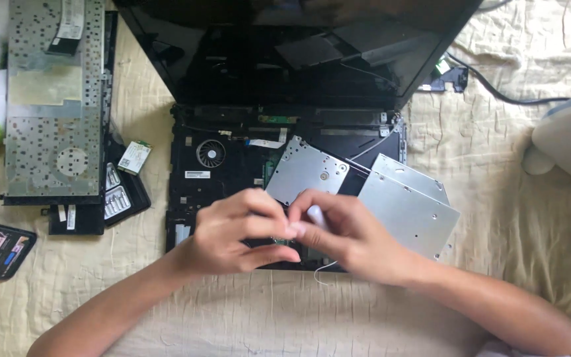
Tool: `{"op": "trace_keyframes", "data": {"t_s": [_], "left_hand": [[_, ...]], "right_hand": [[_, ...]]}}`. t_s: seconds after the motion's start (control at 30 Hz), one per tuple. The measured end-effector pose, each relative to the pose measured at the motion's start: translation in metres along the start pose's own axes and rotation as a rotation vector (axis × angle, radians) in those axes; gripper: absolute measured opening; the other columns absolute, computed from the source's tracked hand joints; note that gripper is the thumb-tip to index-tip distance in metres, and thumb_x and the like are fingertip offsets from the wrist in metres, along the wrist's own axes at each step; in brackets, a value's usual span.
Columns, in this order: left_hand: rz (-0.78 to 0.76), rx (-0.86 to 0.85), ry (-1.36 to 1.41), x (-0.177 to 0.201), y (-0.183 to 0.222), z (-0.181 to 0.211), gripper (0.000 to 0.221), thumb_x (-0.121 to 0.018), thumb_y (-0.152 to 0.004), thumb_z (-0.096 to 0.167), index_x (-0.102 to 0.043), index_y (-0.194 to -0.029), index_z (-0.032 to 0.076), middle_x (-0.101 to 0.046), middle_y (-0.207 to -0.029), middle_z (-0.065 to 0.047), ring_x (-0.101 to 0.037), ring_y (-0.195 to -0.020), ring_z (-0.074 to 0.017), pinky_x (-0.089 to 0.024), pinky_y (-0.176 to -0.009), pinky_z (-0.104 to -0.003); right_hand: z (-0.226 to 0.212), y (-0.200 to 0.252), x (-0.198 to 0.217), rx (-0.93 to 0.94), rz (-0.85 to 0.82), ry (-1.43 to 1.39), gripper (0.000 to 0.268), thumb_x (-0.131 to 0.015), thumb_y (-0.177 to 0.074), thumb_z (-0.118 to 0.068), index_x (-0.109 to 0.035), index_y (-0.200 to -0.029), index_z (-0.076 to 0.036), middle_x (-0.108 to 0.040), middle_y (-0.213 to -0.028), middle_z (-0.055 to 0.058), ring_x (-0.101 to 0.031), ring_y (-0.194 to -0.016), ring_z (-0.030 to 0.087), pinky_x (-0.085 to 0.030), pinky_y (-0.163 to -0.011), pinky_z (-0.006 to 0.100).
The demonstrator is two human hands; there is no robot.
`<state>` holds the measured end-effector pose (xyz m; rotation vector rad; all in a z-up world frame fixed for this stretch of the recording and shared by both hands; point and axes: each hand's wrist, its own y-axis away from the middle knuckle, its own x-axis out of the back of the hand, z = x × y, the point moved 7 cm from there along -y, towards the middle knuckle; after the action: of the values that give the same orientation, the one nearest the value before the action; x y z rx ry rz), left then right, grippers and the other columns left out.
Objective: Repairing a laptop by manipulating internal components such as the optical drive and hard drive using a small tool.
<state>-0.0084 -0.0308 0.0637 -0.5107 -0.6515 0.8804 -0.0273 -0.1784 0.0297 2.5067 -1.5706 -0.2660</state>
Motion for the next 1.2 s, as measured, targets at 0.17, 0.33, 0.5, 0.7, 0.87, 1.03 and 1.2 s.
{"op": "trace_keyframes", "data": {"t_s": [0.17, 0.33, 0.5, 0.7, 0.87, 1.03, 1.2], "left_hand": [[0.022, -0.063, -0.049, 0.004, -0.005, 0.019, 0.025, -0.084, -0.087, 0.004, -0.069, -0.106, 0.003, -0.066, -0.096, -0.012, -0.072, -0.074, -0.0213, -0.066, -0.068, -0.027], [-0.038, -0.143, -0.11, 0.012, -0.007, 0.028, 0.029, -0.089, -0.083, 0.001, -0.07, -0.105, 0.001, -0.068, -0.104, -0.011, -0.077, -0.081, -0.025, -0.07, -0.07, -0.03], [-0.084, -0.208, -0.294, 0.012, -0.007, 0.038, 0.021, -0.088, -0.083, 0.005, -0.073, -0.097, 0.003, -0.072, -0.098, -0.007, -0.073, -0.088, -0.022, -0.066, -0.07, -0.028], [-0.003, -0.207, -0.307, 0.024, -0.017, 0.045, 0.018, -0.083, -0.083, 0.006, -0.07, -0.093, 0.0, -0.072, -0.089, -0.012, -0.072, -0.08, -0.025, -0.066, -0.066, -0.027], [0.025, -0.163, -0.302, 0.032, -0.011, 0.035, 0.013, -0.073, -0.089, 0.012, -0.069, -0.093, 0.0, -0.071, -0.091, -0.014, -0.073, -0.08, -0.0262, -0.067, -0.07, -0.028], [0.084, -0.136, -0.312, 0.033, -0.015, 0.03, 0.012, -0.064, -0.095, 0.007, -0.067, -0.089, -0.003, -0.069, -0.088, -0.018, -0.074, -0.078, -0.0282, -0.062, -0.071, -0.033], [0.16, -0.04, -0.254, 0.027, -0.018, 0.023, 0.025, -0.056, -0.1, 0.013, -0.066, -0.086, -0.005, -0.068, -0.08, -0.018, -0.071, -0.073, -0.0294, -0.058, -0.062, -0.03]], "right_hand": [[0.003, 0.009, -0.018, 0.01, -0.086, -0.257, 0.016, -0.062, -0.103, -0.023, -0.064, -0.1, -0.008, -0.054, -0.074, -0.001, -0.039, -0.065, 0.009, -0.03, -0.058, 0.024], [-0.001, 0.012, -0.023, 0.046, -0.118, -0.344, 0.009, -0.065, -0.102, -0.017, -0.066, -0.101, -0.008, -0.064, -0.08, 0.0, -0.04, -0.065, 0.008, -0.033, -0.058, 0.023], [-0.002, 0.015, -0.02, 0.082, -0.035, -0.293, 0.009, -0.073, -0.096, -0.017, -0.075, -0.098, -0.008, -0.071, -0.083, 0.003, -0.046, -0.066, 0.008, -0.037, -0.061, 0.023], [-0.04, 0.025, -0.012, 0.224, -0.132, -0.108, 0.027, -0.062, -0.104, -0.016, -0.07, -0.128, -0.009, -0.071, -0.083, 0.007, -0.058, -0.074, 0.014, -0.046, -0.069, 0.026], [-0.065, 0.021, 0.015, 0.265, -0.034, 0.116, 0.036, -0.046, -0.107, -0.025, -0.066, -0.129, -0.005, -0.07, -0.1, 0.009, -0.061, -0.087, 0.016, -0.047, -0.078, 0.027], [-0.09, 0.025, 0.043, 0.455, 0.261, 0.486, 0.043, -0.036, -0.108, -0.022, -0.067, -0.106, 0.007, -0.05, -0.093, 0.013, -0.05, -0.086, 0.022, -0.042, -0.08, 0.03], [-0.091, 0.031, 0.035, 0.51, 0.18, 0.572, 0.028, -0.058, -0.094, -0.018, -0.066, -0.092, 0.008, -0.075, -0.086, 0.015, -0.074, -0.069, 0.017, -0.054, -0.059, 0.022]]}}
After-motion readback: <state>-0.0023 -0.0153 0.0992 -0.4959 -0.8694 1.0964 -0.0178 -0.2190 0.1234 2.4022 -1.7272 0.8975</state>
